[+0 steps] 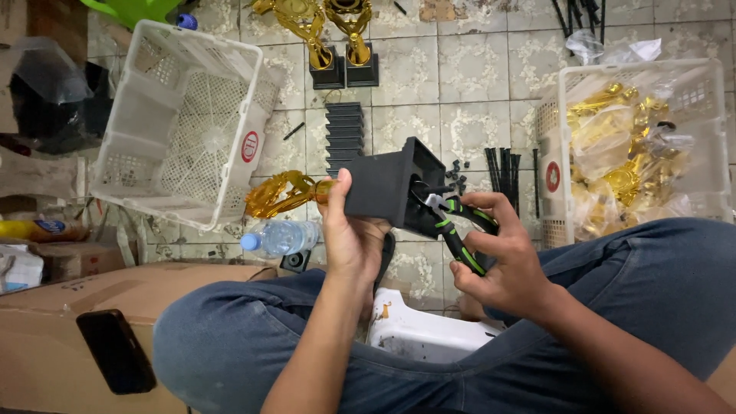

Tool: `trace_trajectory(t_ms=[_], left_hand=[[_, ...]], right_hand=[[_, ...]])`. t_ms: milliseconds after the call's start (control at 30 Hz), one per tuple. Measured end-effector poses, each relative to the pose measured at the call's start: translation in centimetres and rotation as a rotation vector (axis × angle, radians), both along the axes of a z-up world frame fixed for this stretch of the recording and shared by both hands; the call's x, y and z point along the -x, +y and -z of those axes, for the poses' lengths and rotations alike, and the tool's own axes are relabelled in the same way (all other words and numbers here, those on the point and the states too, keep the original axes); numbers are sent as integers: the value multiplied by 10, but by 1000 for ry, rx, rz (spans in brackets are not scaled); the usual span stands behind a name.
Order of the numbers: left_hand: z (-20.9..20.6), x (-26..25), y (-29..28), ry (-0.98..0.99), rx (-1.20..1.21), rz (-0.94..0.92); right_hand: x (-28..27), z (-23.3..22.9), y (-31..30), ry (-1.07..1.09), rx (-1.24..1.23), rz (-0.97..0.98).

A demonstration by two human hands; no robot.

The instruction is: Assembling a trophy by connecting the gold top piece to the black base using a metal rod and securing it with pliers.

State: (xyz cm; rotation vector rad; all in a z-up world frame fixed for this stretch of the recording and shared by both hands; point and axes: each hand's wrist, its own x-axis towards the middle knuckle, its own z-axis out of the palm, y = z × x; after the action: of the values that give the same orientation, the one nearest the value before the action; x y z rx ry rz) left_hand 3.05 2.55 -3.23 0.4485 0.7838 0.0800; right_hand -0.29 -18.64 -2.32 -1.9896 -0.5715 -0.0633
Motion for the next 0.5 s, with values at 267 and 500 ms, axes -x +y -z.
trace_trajectory(t_ms=[267,500], left_hand=[[-6,3,1,5,-54,-20],[-6,1,-1,-1,-52,-17]], right_hand=[[-1,4,0,-11,6,-6],[0,4,0,15,3,-7]])
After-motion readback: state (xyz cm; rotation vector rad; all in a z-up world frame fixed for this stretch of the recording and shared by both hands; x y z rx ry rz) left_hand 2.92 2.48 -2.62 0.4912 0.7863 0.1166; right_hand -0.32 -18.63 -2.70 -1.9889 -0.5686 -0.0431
